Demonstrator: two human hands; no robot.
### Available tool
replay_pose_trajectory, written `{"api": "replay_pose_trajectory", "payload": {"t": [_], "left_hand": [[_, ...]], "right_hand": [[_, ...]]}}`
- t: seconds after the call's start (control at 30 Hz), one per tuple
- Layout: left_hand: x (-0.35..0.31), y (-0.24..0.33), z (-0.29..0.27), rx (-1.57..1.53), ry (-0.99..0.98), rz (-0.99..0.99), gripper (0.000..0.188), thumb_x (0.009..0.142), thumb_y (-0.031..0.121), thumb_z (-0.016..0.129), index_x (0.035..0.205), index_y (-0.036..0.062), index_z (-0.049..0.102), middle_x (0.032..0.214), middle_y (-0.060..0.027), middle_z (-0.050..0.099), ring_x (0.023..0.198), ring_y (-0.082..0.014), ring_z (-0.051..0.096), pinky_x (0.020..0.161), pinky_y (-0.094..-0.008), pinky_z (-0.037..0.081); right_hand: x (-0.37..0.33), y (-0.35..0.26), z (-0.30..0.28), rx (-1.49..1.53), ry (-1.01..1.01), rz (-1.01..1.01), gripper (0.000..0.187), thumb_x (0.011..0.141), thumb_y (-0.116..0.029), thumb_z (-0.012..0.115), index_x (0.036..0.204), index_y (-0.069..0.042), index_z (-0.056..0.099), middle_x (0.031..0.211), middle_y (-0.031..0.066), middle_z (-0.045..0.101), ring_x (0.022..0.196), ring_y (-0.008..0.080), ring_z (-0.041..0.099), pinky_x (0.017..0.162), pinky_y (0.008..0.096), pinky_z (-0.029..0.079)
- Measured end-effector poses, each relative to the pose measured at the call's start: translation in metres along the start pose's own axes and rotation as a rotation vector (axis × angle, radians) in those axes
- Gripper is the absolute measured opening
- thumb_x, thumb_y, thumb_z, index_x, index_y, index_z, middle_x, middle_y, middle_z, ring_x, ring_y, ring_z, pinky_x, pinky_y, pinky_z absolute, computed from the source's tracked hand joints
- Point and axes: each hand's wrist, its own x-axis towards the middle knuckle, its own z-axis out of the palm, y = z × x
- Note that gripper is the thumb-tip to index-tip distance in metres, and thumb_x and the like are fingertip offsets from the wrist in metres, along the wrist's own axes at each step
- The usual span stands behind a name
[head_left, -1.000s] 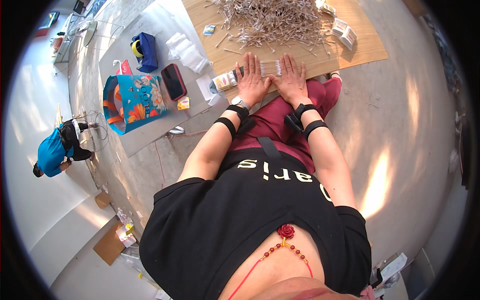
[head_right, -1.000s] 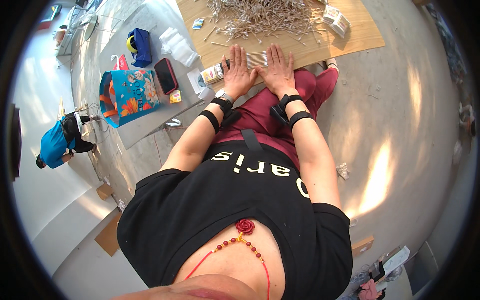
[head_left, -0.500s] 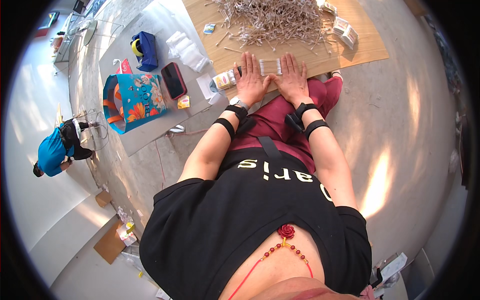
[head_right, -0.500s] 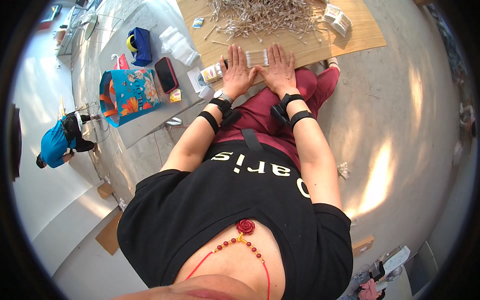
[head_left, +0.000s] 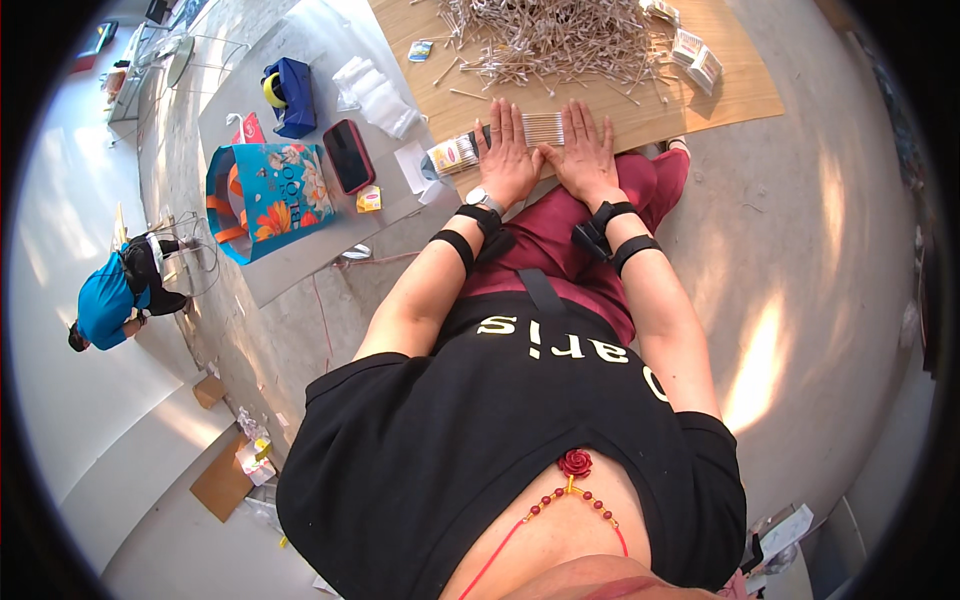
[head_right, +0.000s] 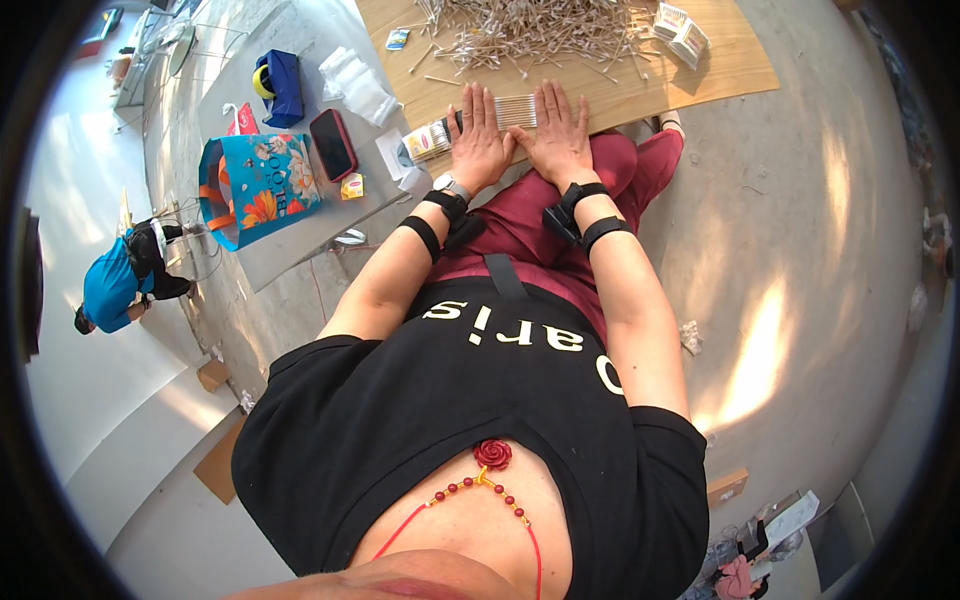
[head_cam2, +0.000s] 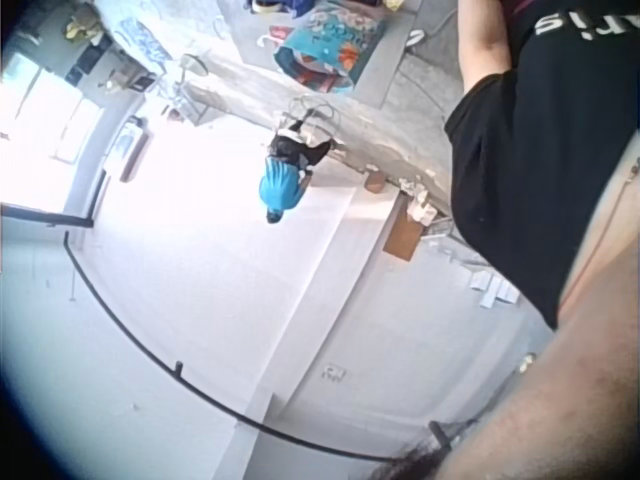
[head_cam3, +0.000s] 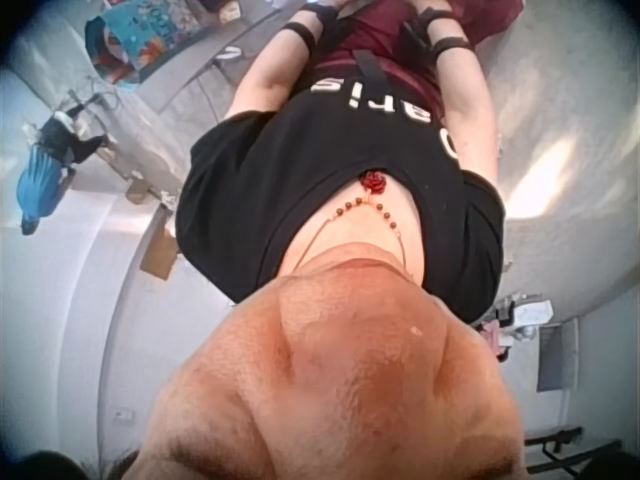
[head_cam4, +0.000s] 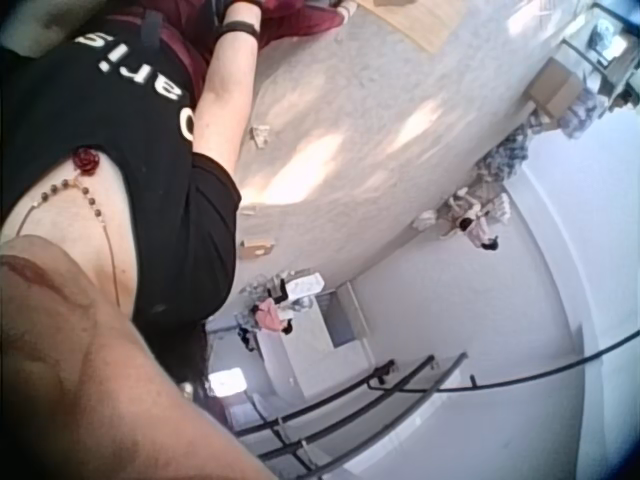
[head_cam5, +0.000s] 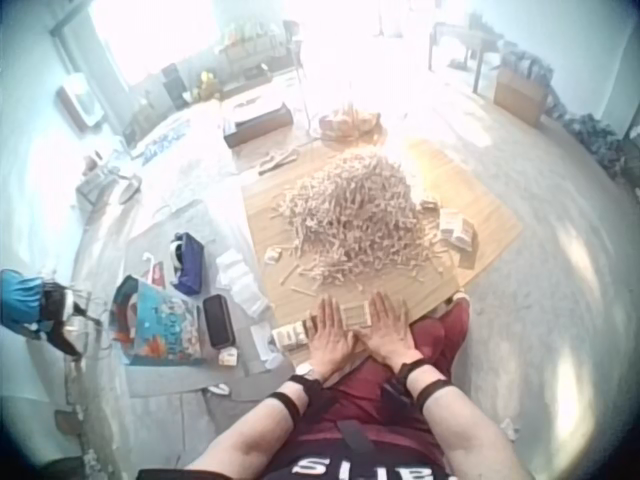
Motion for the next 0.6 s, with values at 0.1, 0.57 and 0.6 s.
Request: {"api": "replay_pose_trajectory", "payload": {"t": [0.1, 0.57, 0.6], "left_hand": [[0.0001, -0.0002, -0.001, 0.001, -0.017, -0.009, 0.095, 0.099, 0.049, 0.056, 0.166, -0.0071, 0.02, 0.177, -0.0235, 0.009, 0.166, -0.0357, -0.002, 0.129, -0.0603, -0.005], [0.0009, -0.0016, -0.0076, -0.044, 0.005, -0.015, 0.093, 0.1, 0.049, 0.055, 0.165, -0.0079, 0.02, 0.176, -0.0254, 0.013, 0.165, -0.0382, 0.004, 0.13, -0.0583, 0.003], [0.0011, -0.0018, -0.0082, -0.053, 0.008, -0.015, 0.092, 0.101, 0.049, 0.055, 0.165, -0.0075, 0.02, 0.176, -0.0253, 0.014, 0.165, -0.0381, 0.005, 0.13, -0.0581, 0.003]], "right_hand": [[0.0006, -0.0006, -0.0012, 0.0, -0.003, 0.002, 0.093, 0.105, -0.073, 0.029, 0.169, -0.006, 0.023, 0.178, 0.0085, 0.017, 0.166, 0.0199, 0.005, 0.131, 0.0565, -0.004], [0.0012, 0.0007, -0.0045, 0.021, -0.005, 0.02, 0.094, 0.104, -0.073, 0.031, 0.169, -0.006, 0.023, 0.177, 0.0089, 0.019, 0.165, 0.0208, 0.009, 0.132, 0.0551, 0.0], [0.0019, 0.001, -0.0051, 0.07, 0.024, -0.007, 0.094, 0.104, -0.074, 0.032, 0.169, -0.006, 0.023, 0.177, 0.0091, 0.019, 0.165, 0.0208, 0.009, 0.132, 0.0551, 0.0]]}}
